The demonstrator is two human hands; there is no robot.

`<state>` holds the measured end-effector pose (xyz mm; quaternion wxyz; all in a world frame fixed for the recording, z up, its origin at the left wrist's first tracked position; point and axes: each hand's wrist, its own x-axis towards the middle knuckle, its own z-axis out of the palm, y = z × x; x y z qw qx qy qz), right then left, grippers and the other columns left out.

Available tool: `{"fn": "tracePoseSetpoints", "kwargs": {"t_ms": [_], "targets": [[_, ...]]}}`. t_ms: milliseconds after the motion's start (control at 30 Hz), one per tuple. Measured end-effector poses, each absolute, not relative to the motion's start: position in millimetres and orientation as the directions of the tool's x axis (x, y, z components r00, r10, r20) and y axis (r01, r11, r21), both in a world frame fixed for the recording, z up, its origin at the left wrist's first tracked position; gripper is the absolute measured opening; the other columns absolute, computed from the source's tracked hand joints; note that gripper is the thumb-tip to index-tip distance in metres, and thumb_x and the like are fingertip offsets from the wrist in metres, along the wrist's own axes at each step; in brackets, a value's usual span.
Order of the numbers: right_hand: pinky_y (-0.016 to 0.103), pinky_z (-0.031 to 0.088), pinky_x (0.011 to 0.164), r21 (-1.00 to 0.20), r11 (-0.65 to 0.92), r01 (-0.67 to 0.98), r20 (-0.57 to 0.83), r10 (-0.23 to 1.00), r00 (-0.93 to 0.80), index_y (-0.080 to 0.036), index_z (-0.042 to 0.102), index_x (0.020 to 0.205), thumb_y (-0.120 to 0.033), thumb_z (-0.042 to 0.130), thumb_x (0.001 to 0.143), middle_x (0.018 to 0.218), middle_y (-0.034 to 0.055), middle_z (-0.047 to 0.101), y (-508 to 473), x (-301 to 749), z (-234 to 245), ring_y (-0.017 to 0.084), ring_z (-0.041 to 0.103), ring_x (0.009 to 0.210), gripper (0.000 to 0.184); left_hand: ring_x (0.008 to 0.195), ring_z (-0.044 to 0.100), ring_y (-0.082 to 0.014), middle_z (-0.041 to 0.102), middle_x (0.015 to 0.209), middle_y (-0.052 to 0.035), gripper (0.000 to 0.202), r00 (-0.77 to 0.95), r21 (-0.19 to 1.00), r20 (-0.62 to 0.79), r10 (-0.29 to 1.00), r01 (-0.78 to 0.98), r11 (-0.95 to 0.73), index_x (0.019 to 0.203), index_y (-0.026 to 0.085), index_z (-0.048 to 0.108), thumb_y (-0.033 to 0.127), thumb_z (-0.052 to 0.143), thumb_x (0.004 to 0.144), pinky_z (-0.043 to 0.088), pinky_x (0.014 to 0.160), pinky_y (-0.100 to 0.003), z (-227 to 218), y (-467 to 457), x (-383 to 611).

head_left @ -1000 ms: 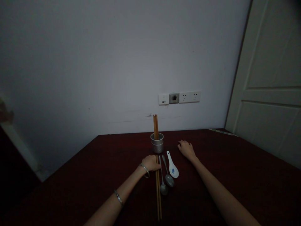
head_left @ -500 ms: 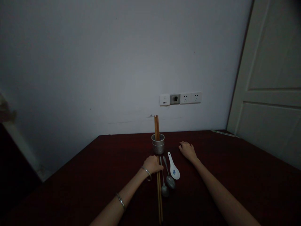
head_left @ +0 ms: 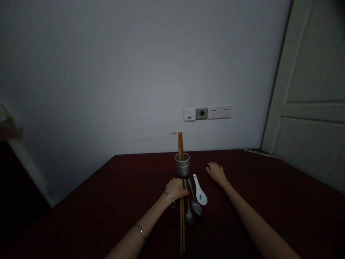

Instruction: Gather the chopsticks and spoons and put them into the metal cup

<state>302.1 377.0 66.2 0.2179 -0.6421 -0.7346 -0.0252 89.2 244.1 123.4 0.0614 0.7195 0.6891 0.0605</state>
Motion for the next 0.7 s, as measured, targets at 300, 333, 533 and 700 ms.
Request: {"fn": "tracePoseSetpoints", "kwargs": {"t_ms": [300,333,533,700], "targets": [[0.044,0.026,0.096,-0.237,0.177,0.955,0.353,0.932,-0.085,-0.014,0.054,0.113,-0.025,0.035,0.082,0.125,0.0121,0.049,381,303,62,0.024,0.040,0.117,0.038,0.057,0.061,-0.0171,0.062,0.057,-0.0083,0.022,0.059,0.384,-0.053,0.997,0.923,-0.034,0.063,0.011,0.065,0.031,0.055,0.064,0.043,0.050,-0.021,132,245,78],[0.044,0.026,0.096,-0.237,0.179,0.955,0.356,0.931,-0.086,-0.015,0.054,0.113,-0.024,0.035,0.082,0.125,0.0120,0.050,381,303,62,0.024,0.040,0.117,0.038,0.054,0.060,-0.0162,0.061,0.054,-0.0078,0.022,0.051,0.404,-0.053,0.997,0.914,-0.025,0.061,0.010,0.064,0.030,0.055,0.065,0.043,0.048,-0.021,135,245,77],[0.044,0.027,0.095,-0.239,0.173,0.955,0.343,0.936,-0.084,-0.015,0.055,0.112,-0.024,0.036,0.082,0.124,0.0125,0.050,380,303,64,0.024,0.041,0.117,0.037,0.043,0.052,-0.0116,0.054,0.043,-0.0036,0.019,0.056,0.500,0.041,0.998,0.863,-0.069,0.053,0.011,0.060,0.024,0.053,0.065,0.037,0.042,-0.019,173,244,75],[0.044,0.026,0.096,-0.248,0.169,0.954,0.337,0.938,-0.079,-0.016,0.055,0.112,-0.025,0.035,0.083,0.125,0.0124,0.049,381,303,65,0.024,0.040,0.117,0.037,0.037,0.047,-0.0087,0.050,0.040,-0.0012,0.023,0.066,0.539,0.183,0.981,0.828,-0.156,0.048,0.012,0.055,0.026,0.051,0.066,0.033,0.039,-0.018,217,244,75]]}}
